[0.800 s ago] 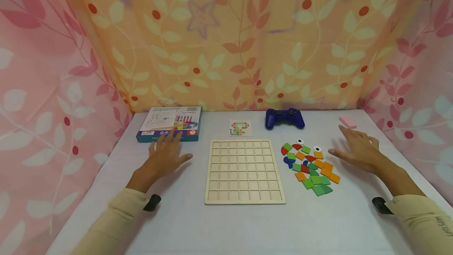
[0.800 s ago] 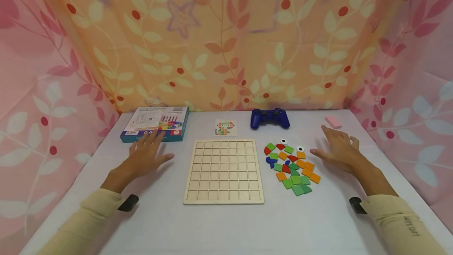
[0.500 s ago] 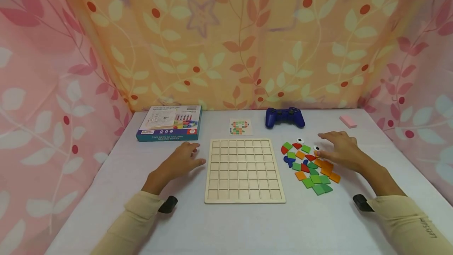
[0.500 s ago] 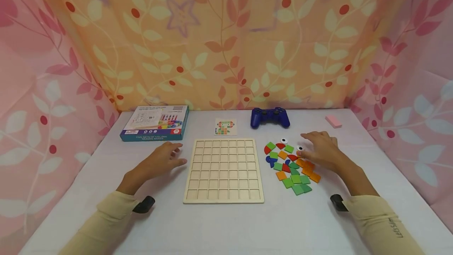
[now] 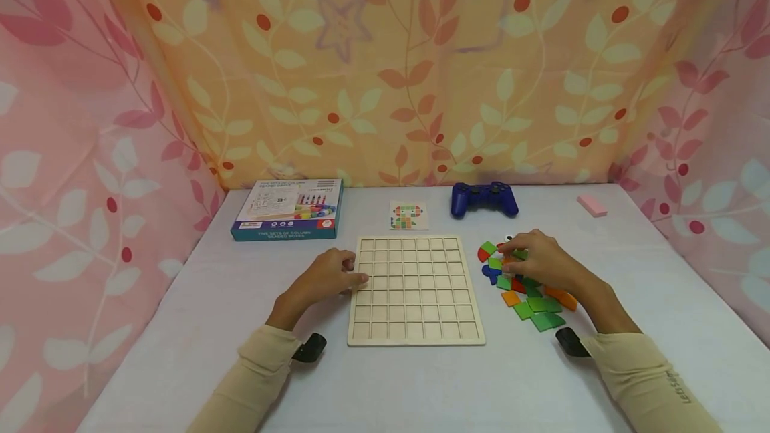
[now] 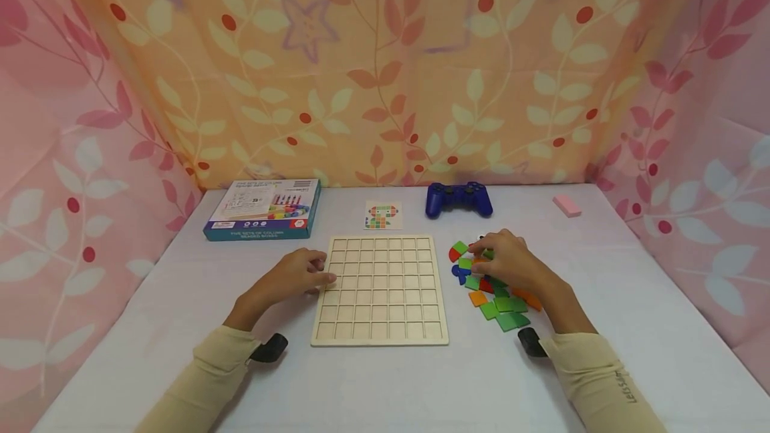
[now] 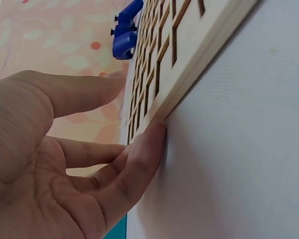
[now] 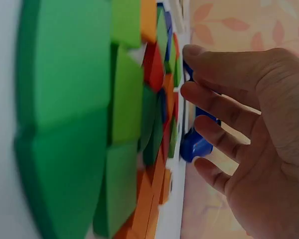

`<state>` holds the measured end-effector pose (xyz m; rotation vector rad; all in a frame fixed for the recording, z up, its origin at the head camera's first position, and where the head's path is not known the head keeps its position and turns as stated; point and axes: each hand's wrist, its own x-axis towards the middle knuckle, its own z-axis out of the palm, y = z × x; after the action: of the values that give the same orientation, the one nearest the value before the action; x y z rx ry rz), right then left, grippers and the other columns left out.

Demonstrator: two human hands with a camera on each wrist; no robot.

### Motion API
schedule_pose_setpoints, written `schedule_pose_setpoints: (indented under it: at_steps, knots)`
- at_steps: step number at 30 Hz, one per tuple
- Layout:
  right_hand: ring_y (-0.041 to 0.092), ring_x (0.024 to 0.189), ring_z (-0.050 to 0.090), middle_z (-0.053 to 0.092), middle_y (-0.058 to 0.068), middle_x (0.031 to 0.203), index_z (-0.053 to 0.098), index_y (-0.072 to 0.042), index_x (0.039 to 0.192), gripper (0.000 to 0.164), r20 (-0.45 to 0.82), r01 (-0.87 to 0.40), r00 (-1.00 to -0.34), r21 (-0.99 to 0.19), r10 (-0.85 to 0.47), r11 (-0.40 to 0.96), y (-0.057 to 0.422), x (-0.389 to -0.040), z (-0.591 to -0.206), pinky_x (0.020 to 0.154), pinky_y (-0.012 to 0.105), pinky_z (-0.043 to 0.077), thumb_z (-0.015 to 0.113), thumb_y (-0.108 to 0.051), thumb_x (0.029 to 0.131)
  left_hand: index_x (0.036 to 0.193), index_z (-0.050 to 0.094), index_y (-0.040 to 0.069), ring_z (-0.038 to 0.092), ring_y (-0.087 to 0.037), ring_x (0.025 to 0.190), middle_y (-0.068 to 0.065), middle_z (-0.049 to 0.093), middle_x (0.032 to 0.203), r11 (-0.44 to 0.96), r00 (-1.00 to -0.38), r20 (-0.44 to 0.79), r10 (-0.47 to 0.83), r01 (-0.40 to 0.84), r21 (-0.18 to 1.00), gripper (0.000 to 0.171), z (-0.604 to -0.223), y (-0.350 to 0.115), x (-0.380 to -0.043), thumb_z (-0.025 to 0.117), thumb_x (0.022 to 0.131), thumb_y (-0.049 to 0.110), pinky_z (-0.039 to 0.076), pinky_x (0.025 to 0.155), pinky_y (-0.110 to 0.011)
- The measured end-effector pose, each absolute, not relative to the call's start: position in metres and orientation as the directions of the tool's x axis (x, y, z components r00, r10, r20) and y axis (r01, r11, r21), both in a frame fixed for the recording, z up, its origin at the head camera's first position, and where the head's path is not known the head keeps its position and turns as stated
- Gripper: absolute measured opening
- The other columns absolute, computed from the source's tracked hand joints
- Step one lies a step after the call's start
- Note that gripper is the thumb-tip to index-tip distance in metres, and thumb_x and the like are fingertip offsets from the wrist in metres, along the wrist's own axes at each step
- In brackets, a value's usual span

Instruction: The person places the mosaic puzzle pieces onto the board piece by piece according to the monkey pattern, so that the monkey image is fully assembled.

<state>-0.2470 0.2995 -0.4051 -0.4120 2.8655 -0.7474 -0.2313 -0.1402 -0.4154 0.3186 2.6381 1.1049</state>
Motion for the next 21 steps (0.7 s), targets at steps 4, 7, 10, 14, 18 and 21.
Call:
schedule_pose_setpoints:
  at_steps: [4, 7, 10, 14, 18, 21]
  knots:
    - [0.033, 0.112, 0.055, 0.072, 0.013, 0.121, 0.08, -0.009, 0.121, 0.034, -0.071, -0.291, -0.923, -0.513, -0.378, 0.807, 0.288, -0.246, -0.402, 0.094, 0.056, 0.052, 0.082, -0.028, 0.093, 0.093, 0.059, 0.004, 0.053, -0.017, 0.071, -0.005, 0.051, 0.082, 0.684, -0.942, -0.155, 0.299, 0.098, 0.722, 0.028, -0.416, -0.14, -0.231, 0.08, 0.094, 0.023, 0.038, 0.059, -0.028]
    - [0.029, 0.107, 0.058, 0.076, 0.008, 0.115, 0.082, -0.011, 0.114, 0.028, -0.062, -0.341, -0.901, -0.507, -0.428, 0.792, 0.279, -0.245, -0.401, 0.092, 0.05, 0.052, 0.083, -0.026, 0.091, 0.105, 0.064, 0.0, 0.057, -0.018, 0.077, -0.008, 0.055, 0.094, 0.689, -0.943, -0.178, 0.281, 0.069, 0.722, 0.031, -0.415, -0.14, -0.231, 0.081, 0.093, 0.023, 0.043, 0.063, -0.028]
    - [0.024, 0.1, 0.062, 0.077, 0.004, 0.109, 0.083, -0.01, 0.112, 0.027, -0.069, -0.351, -0.893, -0.511, -0.445, 0.785, 0.274, -0.243, -0.401, 0.09, 0.047, 0.054, 0.085, -0.023, 0.089, 0.118, 0.064, -0.002, 0.061, -0.019, 0.079, -0.009, 0.057, 0.103, 0.691, -0.942, -0.206, 0.266, 0.037, 0.722, 0.04, -0.414, -0.14, -0.23, 0.082, 0.093, 0.023, 0.047, 0.066, -0.029]
    - [0.019, 0.09, 0.062, 0.072, 0.001, 0.1, 0.082, -0.009, 0.112, 0.027, -0.099, -0.313, -0.898, -0.538, -0.428, 0.782, 0.271, -0.241, -0.403, 0.083, 0.04, 0.054, 0.085, -0.02, 0.087, 0.116, 0.064, -0.001, 0.062, -0.019, 0.077, -0.01, 0.056, 0.102, 0.694, -0.935, -0.219, 0.278, 0.038, 0.719, 0.038, -0.413, -0.139, -0.23, 0.082, 0.093, 0.023, 0.047, 0.066, -0.028]
    - [0.017, 0.085, 0.059, 0.068, 0.0, 0.093, 0.081, -0.01, 0.111, 0.025, -0.136, -0.271, -0.901, -0.562, -0.411, 0.781, 0.269, -0.239, -0.403, 0.078, 0.033, 0.051, 0.084, -0.016, 0.087, 0.107, 0.063, 0.001, 0.061, -0.02, 0.075, -0.01, 0.054, 0.098, 0.693, -0.93, -0.218, 0.297, 0.053, 0.719, 0.033, -0.412, -0.139, -0.23, 0.082, 0.092, 0.022, 0.047, 0.064, -0.028]
    - [0.018, 0.086, 0.059, 0.068, 0.0, 0.092, 0.08, -0.01, 0.108, 0.022, -0.165, -0.243, -0.902, -0.57, -0.399, 0.785, 0.267, -0.237, -0.403, 0.078, 0.034, 0.052, 0.084, -0.014, 0.087, 0.108, 0.063, 0.0, 0.061, -0.02, 0.077, -0.011, 0.055, 0.099, 0.694, -0.928, -0.225, 0.298, 0.049, 0.718, 0.034, -0.411, -0.139, -0.23, 0.083, 0.092, 0.022, 0.048, 0.064, -0.028]
